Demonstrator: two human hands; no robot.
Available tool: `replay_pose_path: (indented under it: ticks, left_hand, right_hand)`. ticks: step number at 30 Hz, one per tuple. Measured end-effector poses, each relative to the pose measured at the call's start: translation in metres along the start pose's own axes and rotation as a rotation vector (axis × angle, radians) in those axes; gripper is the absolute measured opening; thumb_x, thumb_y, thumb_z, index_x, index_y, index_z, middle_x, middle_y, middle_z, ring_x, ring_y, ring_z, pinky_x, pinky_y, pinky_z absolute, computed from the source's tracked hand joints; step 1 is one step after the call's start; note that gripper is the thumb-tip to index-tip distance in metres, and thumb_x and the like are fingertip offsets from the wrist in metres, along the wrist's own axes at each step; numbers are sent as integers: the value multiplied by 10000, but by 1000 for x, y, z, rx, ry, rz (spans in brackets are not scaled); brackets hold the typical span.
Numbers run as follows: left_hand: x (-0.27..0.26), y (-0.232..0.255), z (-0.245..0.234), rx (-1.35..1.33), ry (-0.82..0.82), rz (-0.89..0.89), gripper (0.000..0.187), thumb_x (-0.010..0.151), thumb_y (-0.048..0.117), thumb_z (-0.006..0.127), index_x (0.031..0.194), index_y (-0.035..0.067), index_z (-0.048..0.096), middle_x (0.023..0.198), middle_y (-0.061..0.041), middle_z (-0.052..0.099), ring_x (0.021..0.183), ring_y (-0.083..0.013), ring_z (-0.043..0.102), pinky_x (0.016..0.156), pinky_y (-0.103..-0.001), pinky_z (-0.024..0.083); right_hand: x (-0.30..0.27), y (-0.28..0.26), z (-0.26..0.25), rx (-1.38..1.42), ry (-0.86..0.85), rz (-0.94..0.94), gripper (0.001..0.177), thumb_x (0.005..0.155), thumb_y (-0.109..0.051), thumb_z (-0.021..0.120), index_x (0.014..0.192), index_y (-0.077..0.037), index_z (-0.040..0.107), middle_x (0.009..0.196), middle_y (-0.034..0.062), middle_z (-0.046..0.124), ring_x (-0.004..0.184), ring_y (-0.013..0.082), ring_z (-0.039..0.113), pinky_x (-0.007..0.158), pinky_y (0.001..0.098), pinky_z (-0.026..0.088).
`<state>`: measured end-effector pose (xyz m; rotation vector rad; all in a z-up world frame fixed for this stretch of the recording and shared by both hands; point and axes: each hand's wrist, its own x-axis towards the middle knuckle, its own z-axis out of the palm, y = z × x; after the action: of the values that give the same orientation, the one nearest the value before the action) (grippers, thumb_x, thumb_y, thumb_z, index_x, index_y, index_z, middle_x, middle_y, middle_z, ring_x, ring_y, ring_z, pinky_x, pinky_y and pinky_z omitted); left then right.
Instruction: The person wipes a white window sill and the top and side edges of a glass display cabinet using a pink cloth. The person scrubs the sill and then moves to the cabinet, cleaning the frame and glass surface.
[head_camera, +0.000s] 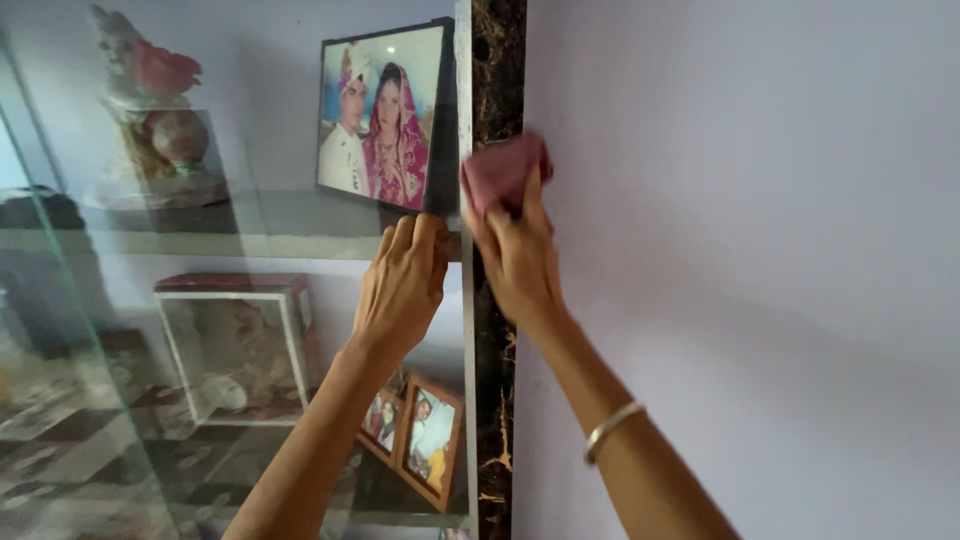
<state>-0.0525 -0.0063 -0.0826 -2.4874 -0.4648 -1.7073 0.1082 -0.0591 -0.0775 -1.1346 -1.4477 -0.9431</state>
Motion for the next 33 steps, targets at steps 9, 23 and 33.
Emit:
replay_pose_path:
  ticks: [9, 23, 33]
  left_hand:
    - [1, 0, -1, -62, 32, -5, 81, 999, 133, 566, 1045, 68, 550, 985, -117, 613, 940, -347, 604, 742, -493, 511]
    - [-8, -11, 1, -86, 55, 38, 144, 953, 84, 590, 1085, 37, 557, 1021, -138, 602, 972, -364, 593, 761, -486, 519]
    - [-4, -11, 6, -43, -6, -65, 121, 990, 126, 564, 1086, 52, 571, 1036, -107, 631, 953, -298, 614, 739, -454, 537]
  right_hand:
    - [44, -20, -13, -141, 47, 12, 402, 1092, -300, 527, 1402, -73, 647, 1614, 366, 226, 1357, 489, 487, 1075, 507, 467]
    - [-41, -22, -16, -528, -97, -315, 486, 1031, -298, 652, 1351, 54, 554, 1454, 260, 517, 1441, 430, 418, 1219, 604, 315]
    - [46, -19, -15, -490, 30, -319, 495, 1095, -322, 551, 1444, 29, 539, 1554, 248, 442, 1508, 395, 358, 1269, 552, 290]
